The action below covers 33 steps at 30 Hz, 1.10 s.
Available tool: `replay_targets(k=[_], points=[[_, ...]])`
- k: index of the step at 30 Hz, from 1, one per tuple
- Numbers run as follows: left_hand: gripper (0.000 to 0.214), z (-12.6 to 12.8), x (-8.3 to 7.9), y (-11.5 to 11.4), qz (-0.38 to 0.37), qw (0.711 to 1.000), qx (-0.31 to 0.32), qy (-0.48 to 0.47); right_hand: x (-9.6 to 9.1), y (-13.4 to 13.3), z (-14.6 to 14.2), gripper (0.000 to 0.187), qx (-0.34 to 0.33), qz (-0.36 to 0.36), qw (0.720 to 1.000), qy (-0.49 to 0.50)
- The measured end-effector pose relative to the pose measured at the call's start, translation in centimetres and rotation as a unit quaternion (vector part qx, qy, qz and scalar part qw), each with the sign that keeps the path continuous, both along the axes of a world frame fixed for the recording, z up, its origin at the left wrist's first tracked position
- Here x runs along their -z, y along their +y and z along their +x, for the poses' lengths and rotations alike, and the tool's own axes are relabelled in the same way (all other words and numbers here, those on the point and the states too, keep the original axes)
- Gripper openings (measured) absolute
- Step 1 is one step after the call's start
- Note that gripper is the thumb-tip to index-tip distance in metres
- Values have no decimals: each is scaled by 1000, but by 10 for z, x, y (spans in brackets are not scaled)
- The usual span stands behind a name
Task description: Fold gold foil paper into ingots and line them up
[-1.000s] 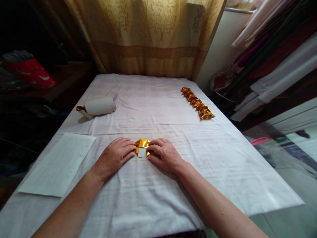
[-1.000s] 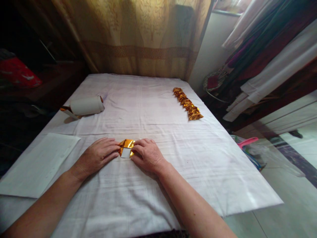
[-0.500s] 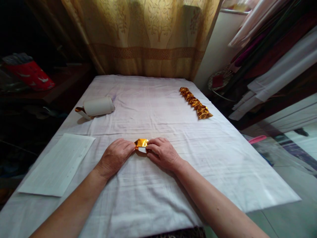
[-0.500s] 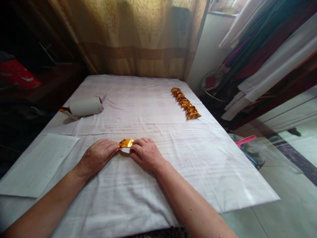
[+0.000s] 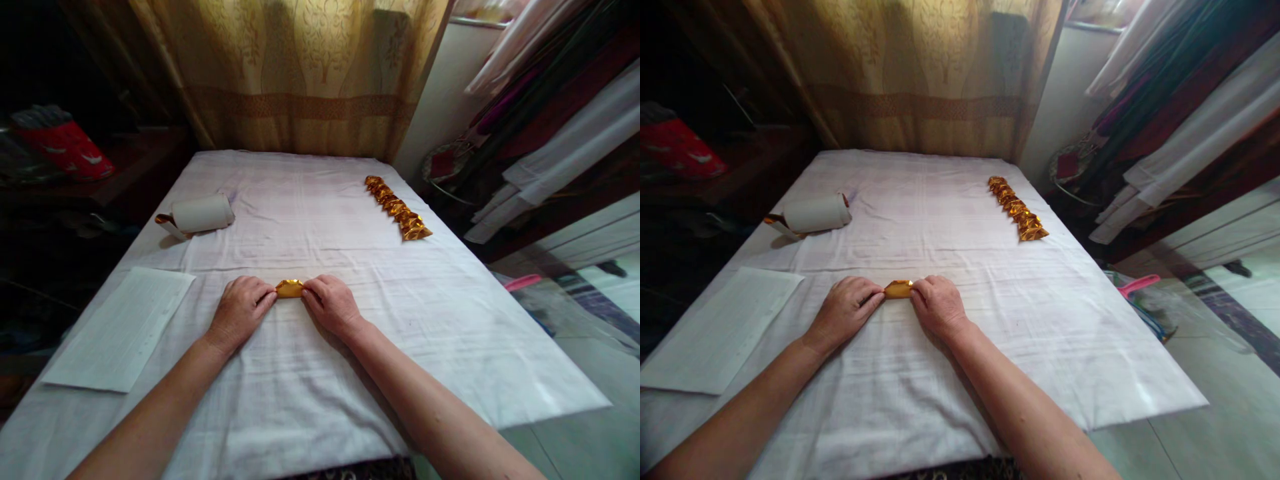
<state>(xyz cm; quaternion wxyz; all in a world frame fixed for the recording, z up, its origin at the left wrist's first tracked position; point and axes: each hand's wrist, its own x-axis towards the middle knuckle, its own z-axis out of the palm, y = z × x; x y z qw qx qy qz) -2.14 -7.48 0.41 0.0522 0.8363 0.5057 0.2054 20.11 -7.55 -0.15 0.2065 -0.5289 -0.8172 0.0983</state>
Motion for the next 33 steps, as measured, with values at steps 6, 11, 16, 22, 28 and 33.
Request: replay_targets(k=[6, 11, 16, 22, 28, 33], points=[[17, 9, -9, 2, -44, 997, -56, 25, -11, 0, -8, 13, 52, -47, 997, -12], [14, 12, -10, 4, -51, 996, -64, 36, -7, -1, -9, 16, 72, -45, 996, -6], [13, 13, -8, 4, -45, 995, -75, 44, -5, 0, -11, 17, 78, -43, 996, -23], [28, 14, -1, 2, -9, 998, -41, 39, -11, 7, -13, 24, 105, -78, 988, -78], [28, 11, 3, 3, 0, 999, -26, 27, -6, 5, -10, 29, 99, -35, 994, -40], [27, 12, 4, 4, 9, 999, -26, 28, -2, -7, -14, 44, -13, 32, 999, -32]])
